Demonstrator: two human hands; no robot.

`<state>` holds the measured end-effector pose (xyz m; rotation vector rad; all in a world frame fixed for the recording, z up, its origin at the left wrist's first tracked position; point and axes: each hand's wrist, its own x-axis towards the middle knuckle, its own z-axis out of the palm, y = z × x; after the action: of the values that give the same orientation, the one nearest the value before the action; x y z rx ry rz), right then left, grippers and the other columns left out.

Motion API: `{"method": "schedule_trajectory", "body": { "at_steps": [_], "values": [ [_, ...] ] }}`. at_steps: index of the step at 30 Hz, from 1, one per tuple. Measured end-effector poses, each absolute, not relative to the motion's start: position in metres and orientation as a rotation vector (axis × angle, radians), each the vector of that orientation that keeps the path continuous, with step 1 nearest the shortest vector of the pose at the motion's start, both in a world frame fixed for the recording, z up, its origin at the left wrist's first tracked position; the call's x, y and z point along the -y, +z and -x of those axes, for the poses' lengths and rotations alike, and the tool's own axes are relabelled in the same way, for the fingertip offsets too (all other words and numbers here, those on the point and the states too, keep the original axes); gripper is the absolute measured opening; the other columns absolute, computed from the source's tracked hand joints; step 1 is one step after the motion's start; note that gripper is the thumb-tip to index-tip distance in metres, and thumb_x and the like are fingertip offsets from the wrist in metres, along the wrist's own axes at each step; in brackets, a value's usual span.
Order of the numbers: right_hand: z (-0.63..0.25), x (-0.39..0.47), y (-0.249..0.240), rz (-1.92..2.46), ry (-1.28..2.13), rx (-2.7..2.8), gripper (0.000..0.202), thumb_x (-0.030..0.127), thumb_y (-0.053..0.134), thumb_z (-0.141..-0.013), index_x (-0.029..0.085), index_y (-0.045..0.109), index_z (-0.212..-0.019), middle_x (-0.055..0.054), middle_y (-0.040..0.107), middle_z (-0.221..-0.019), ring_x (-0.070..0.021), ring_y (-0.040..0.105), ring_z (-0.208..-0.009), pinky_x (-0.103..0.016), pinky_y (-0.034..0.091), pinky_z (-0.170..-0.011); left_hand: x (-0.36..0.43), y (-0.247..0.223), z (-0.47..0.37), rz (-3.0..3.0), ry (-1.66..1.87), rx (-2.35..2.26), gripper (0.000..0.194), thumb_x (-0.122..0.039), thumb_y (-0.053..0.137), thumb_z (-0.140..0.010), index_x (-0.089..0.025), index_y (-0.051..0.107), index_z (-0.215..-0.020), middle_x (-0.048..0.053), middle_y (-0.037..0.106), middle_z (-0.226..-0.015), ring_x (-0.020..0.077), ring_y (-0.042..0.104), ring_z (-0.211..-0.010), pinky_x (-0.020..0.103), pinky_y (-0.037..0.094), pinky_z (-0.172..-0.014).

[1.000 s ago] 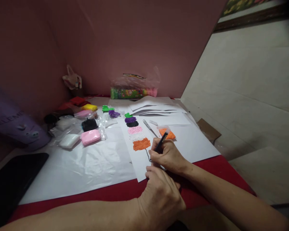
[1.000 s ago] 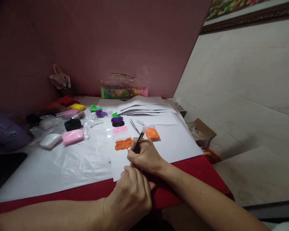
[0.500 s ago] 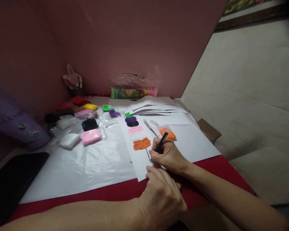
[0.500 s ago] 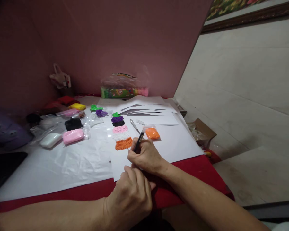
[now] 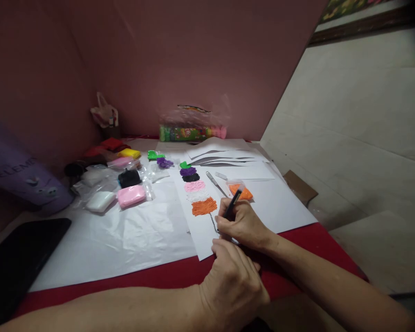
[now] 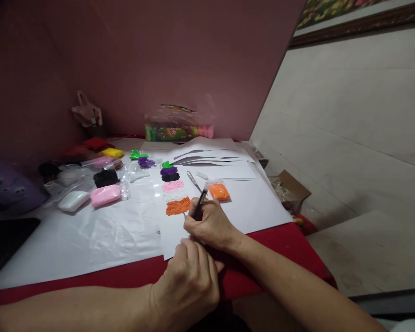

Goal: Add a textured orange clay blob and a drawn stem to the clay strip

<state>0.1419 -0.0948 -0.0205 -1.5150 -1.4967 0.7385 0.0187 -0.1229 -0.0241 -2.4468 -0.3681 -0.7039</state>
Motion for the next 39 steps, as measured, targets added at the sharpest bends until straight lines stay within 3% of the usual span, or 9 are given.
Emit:
{"method": "schedule_trajectory", "body": {
  "at_steps": [6, 16, 23, 39],
  "values": [
    [-0.1408, 0.0958, -0.0181, 1.508, 0.748, 1.501, 0.016, 0.014, 0.054, -0.07, 0.02, 0.043, -0.059, 0.006, 0.047, -0.049, -0.0084, 0.045, -0.046, -0.02, 0.036, -0.044, 0.1228, -0.0249, -0.0188, 2.458, -0.756, 0.276, 0.022, -0.017, 0.06, -0.076, -0.01, 0.055, -0.056, 0.012, 0.063, -0.052, 0.0233, 0.059, -0.046, 0.03, 0.036, -0.035],
    [-0.1414, 0.0959, -0.0195, 1.503, 0.735, 1.505, 0.016, 0.014, 0.053, -0.068, 0.02, 0.042, -0.058, 0.006, 0.045, -0.048, -0.0071, 0.041, -0.044, -0.019, 0.035, -0.043, 0.122, -0.0264, -0.0179, 2.445, -0.728, 0.259, 0.021, -0.017, 0.058, -0.078, -0.009, 0.057, -0.059, 0.013, 0.064, -0.054, 0.0254, 0.06, -0.048, 0.032, 0.038, -0.036],
    [-0.142, 0.0957, -0.0201, 1.507, 0.715, 1.54, 0.016, 0.013, 0.052, -0.069, 0.02, 0.042, -0.058, 0.006, 0.047, -0.048, -0.0076, 0.043, -0.045, -0.02, 0.035, -0.044, 0.1239, -0.0258, -0.0173, 2.445, -0.718, 0.274, 0.021, -0.017, 0.058, -0.078, -0.009, 0.057, -0.059, 0.01, 0.062, -0.052, 0.0191, 0.053, -0.042, 0.031, 0.037, -0.037],
    [-0.1413, 0.0965, -0.0187, 1.497, 0.738, 1.538, 0.017, 0.011, 0.051, -0.069, 0.02, 0.041, -0.058, 0.006, 0.046, -0.048, -0.0077, 0.044, -0.045, -0.02, 0.035, -0.044, 0.1234, -0.0272, -0.0181, 2.445, -0.756, 0.258, 0.022, -0.019, 0.059, -0.077, -0.011, 0.054, -0.057, 0.01, 0.061, -0.05, 0.024, 0.058, -0.046, 0.031, 0.036, -0.037]
  ]
}}
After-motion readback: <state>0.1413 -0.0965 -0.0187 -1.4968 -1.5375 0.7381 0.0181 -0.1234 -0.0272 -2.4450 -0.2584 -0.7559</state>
